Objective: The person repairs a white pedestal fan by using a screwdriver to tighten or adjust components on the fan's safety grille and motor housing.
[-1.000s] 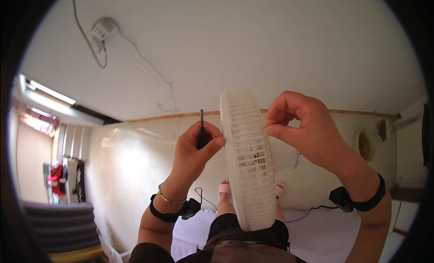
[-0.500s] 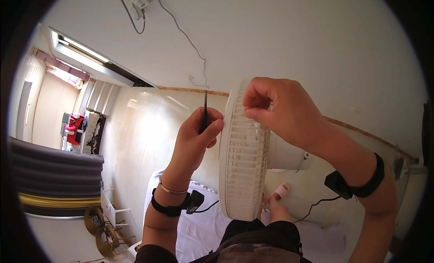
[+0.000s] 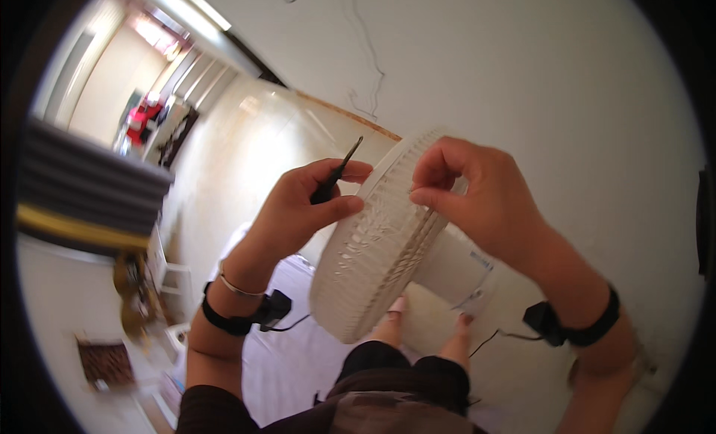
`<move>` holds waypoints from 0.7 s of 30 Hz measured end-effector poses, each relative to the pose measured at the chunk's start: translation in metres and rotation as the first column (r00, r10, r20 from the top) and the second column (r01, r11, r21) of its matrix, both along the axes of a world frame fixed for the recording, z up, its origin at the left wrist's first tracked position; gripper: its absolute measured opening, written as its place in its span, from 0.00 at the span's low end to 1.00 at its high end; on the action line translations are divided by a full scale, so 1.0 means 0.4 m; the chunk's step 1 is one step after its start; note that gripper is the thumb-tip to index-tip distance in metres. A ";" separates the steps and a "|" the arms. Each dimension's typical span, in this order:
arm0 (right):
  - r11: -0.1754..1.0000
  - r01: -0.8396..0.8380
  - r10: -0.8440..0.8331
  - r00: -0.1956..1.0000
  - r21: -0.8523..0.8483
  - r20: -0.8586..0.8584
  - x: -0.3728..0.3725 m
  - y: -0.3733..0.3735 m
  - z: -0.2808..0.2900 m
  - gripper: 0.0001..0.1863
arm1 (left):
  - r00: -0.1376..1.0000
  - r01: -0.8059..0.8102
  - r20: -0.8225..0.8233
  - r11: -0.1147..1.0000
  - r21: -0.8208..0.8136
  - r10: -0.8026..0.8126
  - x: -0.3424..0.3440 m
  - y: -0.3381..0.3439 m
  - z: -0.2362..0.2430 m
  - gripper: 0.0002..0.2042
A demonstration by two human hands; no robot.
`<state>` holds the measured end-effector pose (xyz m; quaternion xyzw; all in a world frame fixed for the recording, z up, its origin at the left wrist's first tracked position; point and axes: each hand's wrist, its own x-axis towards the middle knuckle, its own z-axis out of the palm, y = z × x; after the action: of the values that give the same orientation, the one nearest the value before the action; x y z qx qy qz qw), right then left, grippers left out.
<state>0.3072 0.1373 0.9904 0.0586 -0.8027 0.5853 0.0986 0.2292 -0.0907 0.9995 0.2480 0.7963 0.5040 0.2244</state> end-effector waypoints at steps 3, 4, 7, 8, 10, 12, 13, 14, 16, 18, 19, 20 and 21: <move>0.994 -0.106 0.105 0.994 -0.011 -0.041 -0.001 0.022 -0.014 0.06 | 0.995 -0.096 0.040 0.995 -0.013 0.096 0.028 -0.008 0.016 0.19; 0.991 -0.136 0.136 0.990 0.009 -0.048 -0.004 0.030 -0.012 0.06 | 0.989 -0.132 0.060 0.991 -0.012 0.133 0.045 0.000 0.032 0.20; 0.976 -0.218 0.218 0.971 0.008 -0.098 -0.079 0.007 -0.035 0.05 | 0.982 -0.176 0.059 0.982 -0.065 0.180 0.046 0.000 0.056 0.21; 0.972 -0.234 0.232 0.966 -0.003 -0.114 -0.063 0.040 -0.024 0.05 | 0.973 -0.214 0.081 0.976 -0.038 0.216 0.034 0.003 0.049 0.22; 0.957 -0.291 0.291 0.944 0.023 -0.154 -0.082 0.029 -0.024 0.05 | 0.968 -0.225 0.098 0.972 -0.061 0.230 0.039 -0.009 0.052 0.22; 0.938 -0.332 0.346 0.916 0.099 -0.204 -0.099 0.030 -0.025 0.05 | 0.961 -0.242 0.121 0.968 -0.070 0.249 0.045 -0.006 0.055 0.22; 0.928 -0.349 0.371 0.902 0.134 -0.222 -0.103 0.028 -0.024 0.05 | 0.969 -0.202 0.132 0.976 -0.082 0.211 0.044 -0.007 0.053 0.20; 0.917 -0.364 0.395 0.886 0.166 -0.241 -0.115 0.034 -0.026 0.05 | 0.975 -0.159 0.144 0.983 -0.092 0.171 0.043 -0.009 0.050 0.19; 0.902 -0.382 0.424 0.870 0.201 -0.251 -0.122 0.036 -0.028 0.05 | 0.968 -0.188 0.151 0.977 -0.098 0.201 0.044 -0.012 0.030 0.21; 0.894 -0.406 0.443 0.866 0.190 -0.233 -0.134 0.040 -0.019 0.05 | 0.970 -0.175 0.159 0.982 -0.067 0.184 0.036 -0.016 0.023 0.22; 0.889 -0.419 0.453 0.864 0.185 -0.219 -0.141 0.041 0.000 0.05 | 0.972 -0.162 0.164 0.985 -0.055 0.169 0.031 -0.011 0.026 0.22; 0.884 -0.431 0.462 0.862 0.178 -0.210 -0.148 0.042 0.011 0.05 | 0.970 -0.178 0.163 0.983 -0.044 0.183 0.029 -0.009 0.032 0.22; 0.874 -0.441 0.476 0.861 0.203 -0.178 -0.152 0.036 0.030 0.05 | 0.966 -0.176 0.188 0.984 -0.021 0.177 0.030 -0.015 0.034 0.22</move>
<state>0.2464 0.1517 1.0026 0.3209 -0.7922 0.5174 0.0406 0.2413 -0.0968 1.0132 0.1264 0.7912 0.5418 0.2538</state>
